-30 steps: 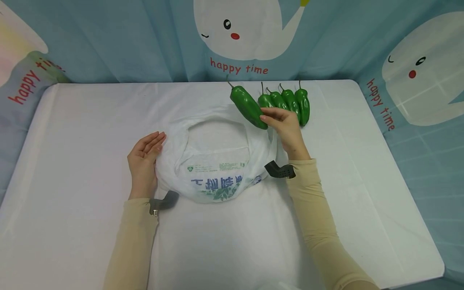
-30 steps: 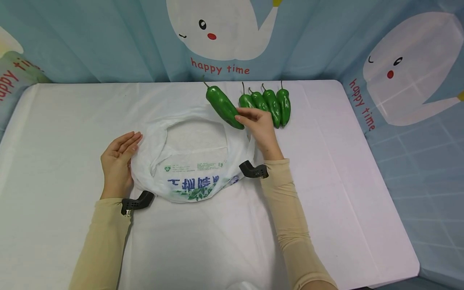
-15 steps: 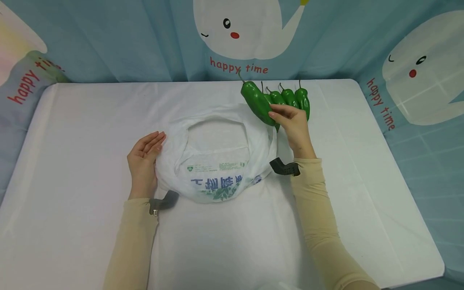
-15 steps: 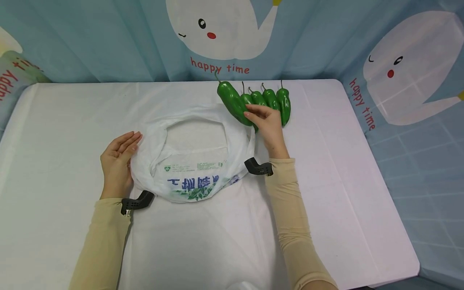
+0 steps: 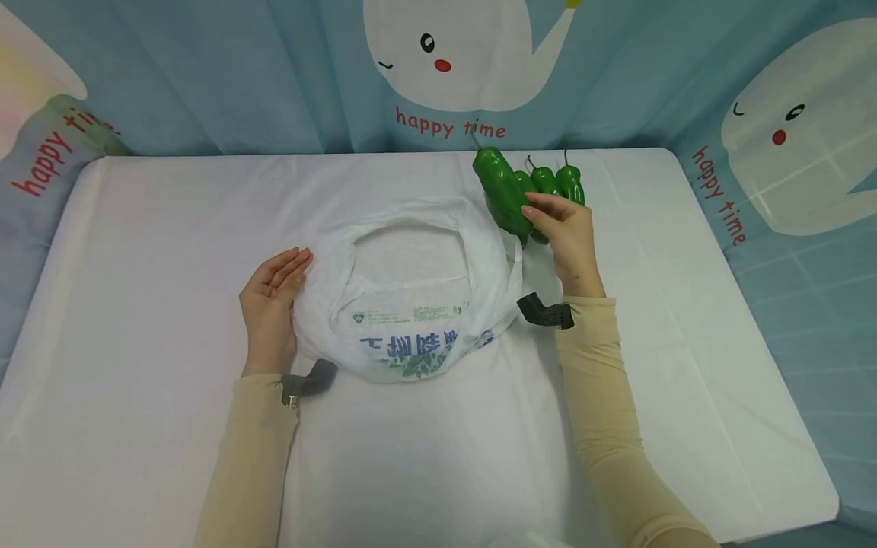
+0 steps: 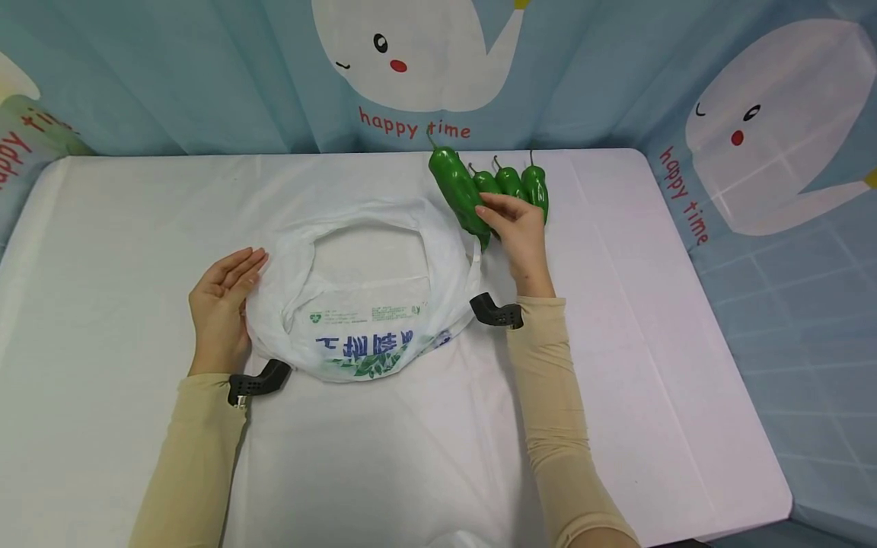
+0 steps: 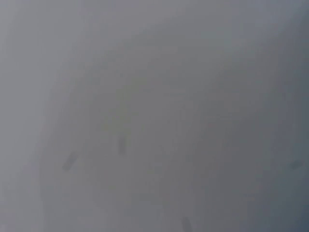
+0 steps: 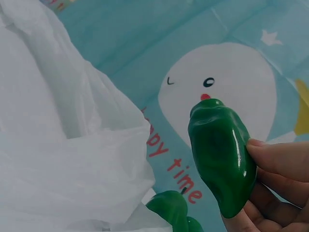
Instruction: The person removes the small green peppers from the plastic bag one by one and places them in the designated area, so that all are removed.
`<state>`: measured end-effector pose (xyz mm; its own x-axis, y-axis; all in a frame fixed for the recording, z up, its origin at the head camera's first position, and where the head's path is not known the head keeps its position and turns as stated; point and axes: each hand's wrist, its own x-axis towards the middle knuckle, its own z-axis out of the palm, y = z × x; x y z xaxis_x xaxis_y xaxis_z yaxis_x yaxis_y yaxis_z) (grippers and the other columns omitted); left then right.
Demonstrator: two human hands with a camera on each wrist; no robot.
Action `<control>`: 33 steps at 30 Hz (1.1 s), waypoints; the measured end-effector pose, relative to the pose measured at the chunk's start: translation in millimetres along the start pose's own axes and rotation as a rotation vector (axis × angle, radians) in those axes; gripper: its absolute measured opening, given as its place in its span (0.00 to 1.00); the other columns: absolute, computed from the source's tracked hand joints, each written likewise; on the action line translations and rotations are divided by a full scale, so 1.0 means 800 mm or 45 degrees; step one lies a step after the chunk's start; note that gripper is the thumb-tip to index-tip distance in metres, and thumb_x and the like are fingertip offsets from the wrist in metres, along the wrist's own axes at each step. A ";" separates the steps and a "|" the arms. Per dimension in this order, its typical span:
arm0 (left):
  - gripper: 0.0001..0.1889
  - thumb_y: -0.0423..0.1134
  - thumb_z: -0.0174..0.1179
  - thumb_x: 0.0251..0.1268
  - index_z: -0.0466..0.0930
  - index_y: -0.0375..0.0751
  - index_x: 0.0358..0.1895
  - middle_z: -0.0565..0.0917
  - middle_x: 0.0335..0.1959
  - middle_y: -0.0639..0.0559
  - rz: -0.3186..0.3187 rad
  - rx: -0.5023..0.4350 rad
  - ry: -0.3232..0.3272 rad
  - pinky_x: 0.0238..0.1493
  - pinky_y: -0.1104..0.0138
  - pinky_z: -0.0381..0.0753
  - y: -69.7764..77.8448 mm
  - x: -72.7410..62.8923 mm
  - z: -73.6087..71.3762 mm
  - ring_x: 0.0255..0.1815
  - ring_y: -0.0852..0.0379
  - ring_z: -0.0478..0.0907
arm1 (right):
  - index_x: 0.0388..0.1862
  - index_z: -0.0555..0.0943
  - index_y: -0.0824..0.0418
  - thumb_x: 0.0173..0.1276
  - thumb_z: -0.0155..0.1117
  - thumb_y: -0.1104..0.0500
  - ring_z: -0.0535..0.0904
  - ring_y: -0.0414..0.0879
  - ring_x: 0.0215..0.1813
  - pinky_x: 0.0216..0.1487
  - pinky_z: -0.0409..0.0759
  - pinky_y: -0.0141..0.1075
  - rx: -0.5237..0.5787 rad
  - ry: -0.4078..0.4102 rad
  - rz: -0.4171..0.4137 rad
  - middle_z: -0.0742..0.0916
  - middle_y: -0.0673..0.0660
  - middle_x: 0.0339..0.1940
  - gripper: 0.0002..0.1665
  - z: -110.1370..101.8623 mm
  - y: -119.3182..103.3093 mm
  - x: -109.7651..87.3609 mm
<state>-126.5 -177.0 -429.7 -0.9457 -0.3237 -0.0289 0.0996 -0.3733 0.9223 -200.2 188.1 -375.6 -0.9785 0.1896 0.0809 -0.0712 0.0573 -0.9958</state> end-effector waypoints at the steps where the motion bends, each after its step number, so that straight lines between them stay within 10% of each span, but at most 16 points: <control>1: 0.17 0.14 0.49 0.61 0.75 0.24 0.53 0.82 0.48 0.39 0.000 0.002 0.000 0.57 0.69 0.74 0.000 0.000 0.000 0.52 0.50 0.80 | 0.41 0.85 0.67 0.59 0.67 0.70 0.79 0.43 0.40 0.40 0.79 0.27 0.001 0.006 -0.005 0.86 0.50 0.34 0.10 0.000 0.000 0.000; 33: 0.17 0.14 0.49 0.60 0.77 0.26 0.51 0.83 0.47 0.40 0.002 -0.003 0.009 0.57 0.68 0.75 -0.003 0.002 -0.001 0.51 0.51 0.80 | 0.43 0.85 0.67 0.59 0.68 0.66 0.79 0.41 0.36 0.36 0.78 0.27 0.084 0.199 0.069 0.84 0.53 0.34 0.12 -0.032 0.010 0.009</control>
<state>-127.9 -177.4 -432.2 -0.9434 -0.3303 -0.0301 0.1017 -0.3746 0.9216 -202.6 214.7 -382.1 -0.9396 0.3413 0.0274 -0.0368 -0.0210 -0.9991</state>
